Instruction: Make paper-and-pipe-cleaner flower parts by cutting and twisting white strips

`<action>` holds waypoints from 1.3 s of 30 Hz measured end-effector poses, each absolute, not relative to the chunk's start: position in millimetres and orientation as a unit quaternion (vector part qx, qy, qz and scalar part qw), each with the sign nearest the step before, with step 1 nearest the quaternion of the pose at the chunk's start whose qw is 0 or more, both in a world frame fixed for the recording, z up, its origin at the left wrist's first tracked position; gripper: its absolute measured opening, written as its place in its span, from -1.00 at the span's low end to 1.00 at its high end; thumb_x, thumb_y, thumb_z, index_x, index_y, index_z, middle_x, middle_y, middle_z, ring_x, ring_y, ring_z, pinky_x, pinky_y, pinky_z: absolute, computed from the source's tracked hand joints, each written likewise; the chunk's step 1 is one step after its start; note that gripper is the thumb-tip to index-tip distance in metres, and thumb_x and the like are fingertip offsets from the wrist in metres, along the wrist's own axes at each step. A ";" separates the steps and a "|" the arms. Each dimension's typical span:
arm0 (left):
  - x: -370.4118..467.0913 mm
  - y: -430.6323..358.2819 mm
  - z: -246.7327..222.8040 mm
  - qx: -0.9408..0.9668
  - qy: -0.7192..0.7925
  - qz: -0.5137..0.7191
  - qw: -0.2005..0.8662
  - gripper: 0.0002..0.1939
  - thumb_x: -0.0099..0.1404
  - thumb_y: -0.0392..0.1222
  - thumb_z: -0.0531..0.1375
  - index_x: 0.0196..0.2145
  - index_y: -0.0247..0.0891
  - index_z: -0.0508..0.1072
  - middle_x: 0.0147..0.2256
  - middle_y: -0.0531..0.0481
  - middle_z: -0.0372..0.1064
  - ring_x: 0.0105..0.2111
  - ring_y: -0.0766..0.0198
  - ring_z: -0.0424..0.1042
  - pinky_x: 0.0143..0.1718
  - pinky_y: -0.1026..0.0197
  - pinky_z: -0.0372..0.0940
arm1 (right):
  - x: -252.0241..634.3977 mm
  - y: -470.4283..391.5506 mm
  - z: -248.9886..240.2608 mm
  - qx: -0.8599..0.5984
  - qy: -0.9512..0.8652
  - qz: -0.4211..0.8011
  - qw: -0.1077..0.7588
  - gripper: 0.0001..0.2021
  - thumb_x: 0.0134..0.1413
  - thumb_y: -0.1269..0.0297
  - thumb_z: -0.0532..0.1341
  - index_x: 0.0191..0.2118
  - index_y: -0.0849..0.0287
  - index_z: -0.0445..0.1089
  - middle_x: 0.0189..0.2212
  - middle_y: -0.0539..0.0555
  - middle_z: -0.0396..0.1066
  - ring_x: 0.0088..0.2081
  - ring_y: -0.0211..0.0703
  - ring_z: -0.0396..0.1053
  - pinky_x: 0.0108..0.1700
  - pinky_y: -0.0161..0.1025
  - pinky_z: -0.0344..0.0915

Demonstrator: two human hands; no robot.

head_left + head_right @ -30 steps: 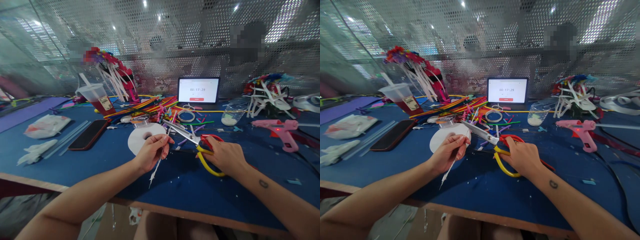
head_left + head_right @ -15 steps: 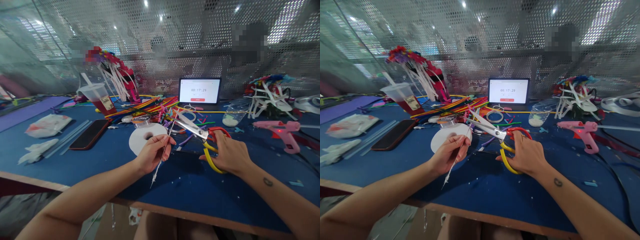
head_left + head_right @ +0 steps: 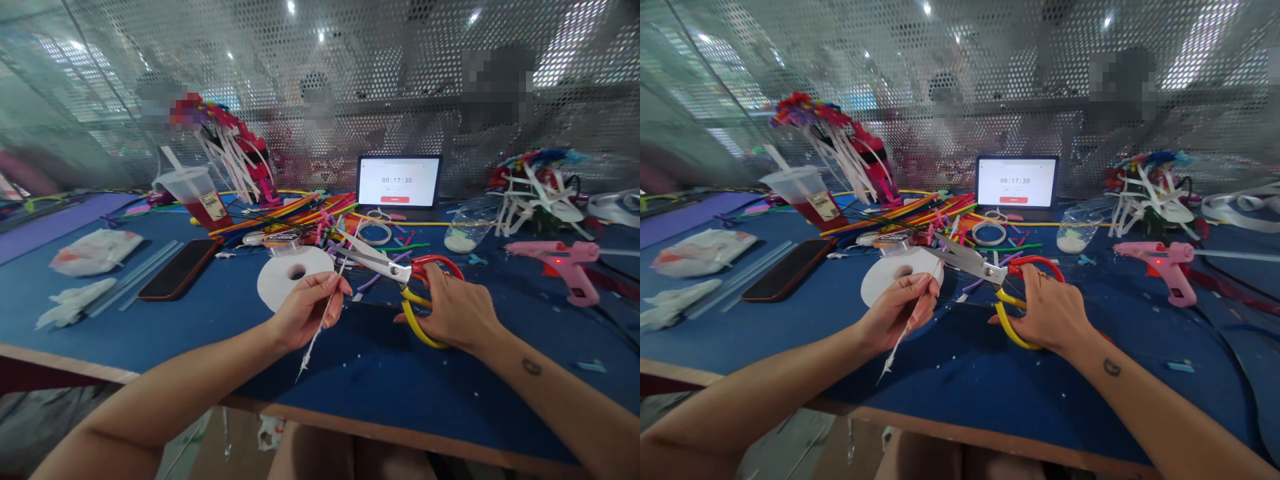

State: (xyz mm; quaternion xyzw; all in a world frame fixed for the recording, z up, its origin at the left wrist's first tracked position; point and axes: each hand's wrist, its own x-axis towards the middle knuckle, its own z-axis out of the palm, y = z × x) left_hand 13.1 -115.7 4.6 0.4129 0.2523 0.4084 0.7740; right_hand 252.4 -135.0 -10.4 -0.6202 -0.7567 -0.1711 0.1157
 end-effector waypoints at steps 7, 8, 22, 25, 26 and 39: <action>13.6 -117.8 5.5 0.424 0.256 0.398 0.772 -0.79 0.20 -0.18 0.15 -0.49 -0.38 0.42 -0.78 0.07 0.21 -0.81 0.50 0.11 -0.77 0.45 -0.03 | 250.7 -135.3 -9.1 -0.628 -0.747 -0.185 0.118 -0.29 -0.16 -0.28 0.02 -0.07 0.28 0.19 -0.47 0.17 0.44 -0.46 0.03 0.41 -0.55 -0.30 -0.01; 13.8 -118.3 5.8 0.425 0.257 0.396 0.772 -0.79 0.20 -0.18 0.15 -0.49 -0.38 0.42 -0.78 0.07 0.21 -0.81 0.51 0.11 -0.77 0.45 -0.03 | 250.9 -135.0 -9.3 -0.629 -0.746 -0.185 0.116 -0.30 -0.14 -0.26 0.01 -0.06 0.29 0.19 -0.48 0.17 0.44 -0.47 0.02 0.41 -0.55 -0.30 -0.02; 14.7 -117.4 2.7 0.444 0.293 0.398 0.748 -0.78 0.18 -0.15 0.16 -0.50 -0.38 0.41 -0.78 0.12 0.15 -0.80 0.53 0.03 -0.74 0.43 -0.08 | 254.7 -135.2 -11.7 -0.619 -0.760 -0.192 0.047 -0.42 0.07 -0.16 -0.09 -0.02 0.25 0.20 -0.49 0.15 0.46 -0.50 -0.04 0.42 -0.58 -0.33 -0.17; 15.1 -117.6 2.5 0.445 0.300 0.399 0.744 -0.78 0.17 -0.15 0.17 -0.49 -0.38 0.41 -0.78 0.12 0.15 -0.80 0.54 0.03 -0.74 0.43 -0.08 | 253.9 -136.5 -10.4 -0.617 -0.761 -0.200 0.034 -0.44 0.09 -0.14 -0.09 -0.03 0.25 0.23 -0.53 0.14 0.46 -0.53 -0.03 0.41 -0.58 -0.32 -0.17; 15.3 -117.6 2.5 0.444 0.300 0.399 0.744 -0.79 0.16 -0.15 0.17 -0.49 -0.38 0.41 -0.78 0.12 0.14 -0.80 0.54 0.03 -0.74 0.43 -0.08 | 253.8 -136.8 -10.0 -0.615 -0.762 -0.203 0.032 -0.44 0.09 -0.13 -0.09 -0.04 0.25 0.24 -0.54 0.14 0.46 -0.53 -0.03 0.41 -0.58 -0.32 -0.17; 15.5 -115.9 2.8 0.439 0.313 0.403 0.739 -0.79 0.19 -0.16 0.14 -0.49 -0.37 0.39 -0.77 0.12 0.15 -0.79 0.52 0.05 -0.73 0.43 -0.06 | 256.1 -133.3 -11.5 -0.646 -0.748 -0.048 0.148 -0.53 0.05 -0.11 -0.08 -0.19 0.14 0.32 -0.60 0.05 0.42 -0.56 -0.07 0.37 -0.53 -0.30 -0.06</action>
